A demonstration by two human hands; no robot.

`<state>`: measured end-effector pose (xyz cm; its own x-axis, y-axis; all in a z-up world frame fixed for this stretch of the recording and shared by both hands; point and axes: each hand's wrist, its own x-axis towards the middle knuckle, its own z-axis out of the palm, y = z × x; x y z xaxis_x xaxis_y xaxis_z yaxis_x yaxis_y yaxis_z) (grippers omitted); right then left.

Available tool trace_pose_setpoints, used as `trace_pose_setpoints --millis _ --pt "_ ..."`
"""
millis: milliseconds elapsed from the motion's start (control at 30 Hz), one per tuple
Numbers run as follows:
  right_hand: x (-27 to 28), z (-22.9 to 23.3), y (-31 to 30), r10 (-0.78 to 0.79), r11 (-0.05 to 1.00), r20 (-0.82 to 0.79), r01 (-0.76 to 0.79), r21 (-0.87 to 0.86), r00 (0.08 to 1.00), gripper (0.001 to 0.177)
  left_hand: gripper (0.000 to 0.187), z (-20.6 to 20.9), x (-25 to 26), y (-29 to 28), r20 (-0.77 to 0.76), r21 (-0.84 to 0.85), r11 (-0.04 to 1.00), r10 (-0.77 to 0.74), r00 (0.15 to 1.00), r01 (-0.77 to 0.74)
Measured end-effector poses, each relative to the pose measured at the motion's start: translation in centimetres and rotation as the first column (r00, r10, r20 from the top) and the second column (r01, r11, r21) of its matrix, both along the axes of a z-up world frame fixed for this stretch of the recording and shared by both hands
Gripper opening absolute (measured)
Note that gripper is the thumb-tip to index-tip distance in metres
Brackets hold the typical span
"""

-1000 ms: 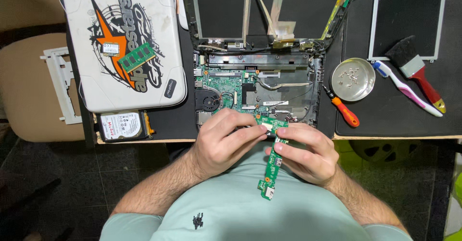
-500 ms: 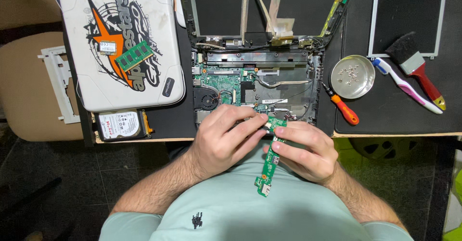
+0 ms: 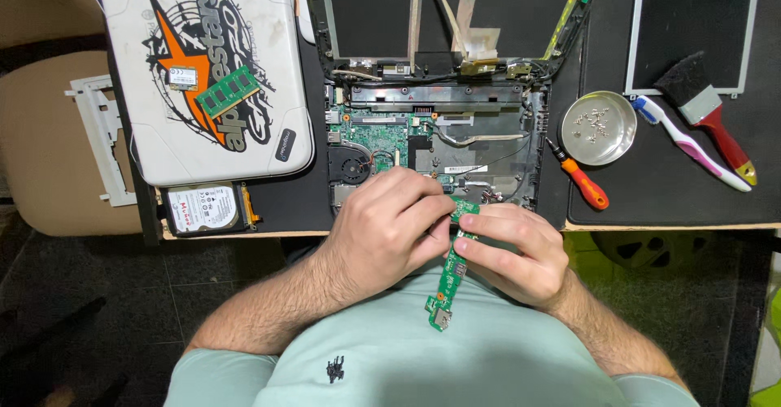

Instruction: The person works on a disassembled laptop, using a screwdriver to remove screws from the motherboard and a small circuit board. They detach the board, place it on the laptop lid, and then reattach it, securing it with screws. The person also handles a RAM module, placing it on the laptop lid.

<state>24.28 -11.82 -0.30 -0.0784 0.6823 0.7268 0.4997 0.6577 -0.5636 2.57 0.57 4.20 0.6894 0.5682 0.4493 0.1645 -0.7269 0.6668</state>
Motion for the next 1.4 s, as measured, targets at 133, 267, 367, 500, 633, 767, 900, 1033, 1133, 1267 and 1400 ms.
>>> trace_pose_setpoints --millis 133,267,367,500,633,767,900,1033,1133,1267,1400 --pt "-0.2 0.0 0.1 -0.002 1.0 0.005 0.002 0.009 1.0 0.01 0.016 -0.1 -0.1 0.0 -0.074 0.012 1.0 -0.021 0.997 0.022" --pt "0.0 0.3 0.1 0.05 0.999 0.002 -0.05 0.0 0.999 0.01 0.019 -0.7 -0.1 0.0 -0.08 0.127 0.99 -0.046 0.996 0.056" --pt "-0.2 0.6 0.2 0.06 0.998 -0.006 -0.06 -0.005 0.998 0.011 0.019 -0.9 -0.1 -0.1 -0.066 0.16 0.985 -0.052 0.996 0.062" --pt "-0.1 0.9 0.2 0.066 0.998 0.004 -0.065 -0.013 0.998 0.014 0.02 -0.5 -0.3 -0.1 -0.058 0.229 0.971 -0.063 0.996 0.075" --pt "0.4 0.7 -0.3 0.078 0.996 -0.013 -0.079 -0.051 0.997 0.014 0.022 -0.6 -0.9 0.5 -0.042 0.189 0.973 -0.126 0.991 0.132" --pt "0.2 0.3 -0.7 0.082 0.993 -0.037 -0.085 -0.078 0.996 0.015 0.022 -0.2 -1.3 1.1 -0.088 0.19 0.961 -0.188 0.978 0.201" --pt "0.3 0.4 -0.5 0.088 0.993 -0.038 -0.091 -0.072 0.995 0.014 0.025 -0.6 -0.9 1.1 -0.097 0.241 0.95 -0.179 0.979 0.198" --pt "0.5 0.4 -0.3 0.088 0.996 -0.043 -0.09 -0.031 0.995 0.012 0.021 -0.5 -0.7 0.8 -0.116 0.272 0.94 -0.182 0.976 0.208" --pt "1.0 1.0 -0.8 0.088 0.996 -0.046 -0.089 -0.032 0.995 0.015 0.02 0.2 -0.3 0.6 -0.086 0.241 0.946 -0.2 0.976 0.216" --pt "1.6 1.3 -1.1 0.09 0.995 -0.06 -0.092 -0.026 0.994 0.015 0.021 0.6 0.7 0.2 -0.05 0.151 0.967 -0.202 0.978 0.207" --pt "1.5 1.7 -0.8 0.092 0.996 -0.086 -0.092 0.004 0.992 0.018 0.019 0.4 1.2 -0.2 -0.061 0.133 0.975 -0.173 0.983 0.18"
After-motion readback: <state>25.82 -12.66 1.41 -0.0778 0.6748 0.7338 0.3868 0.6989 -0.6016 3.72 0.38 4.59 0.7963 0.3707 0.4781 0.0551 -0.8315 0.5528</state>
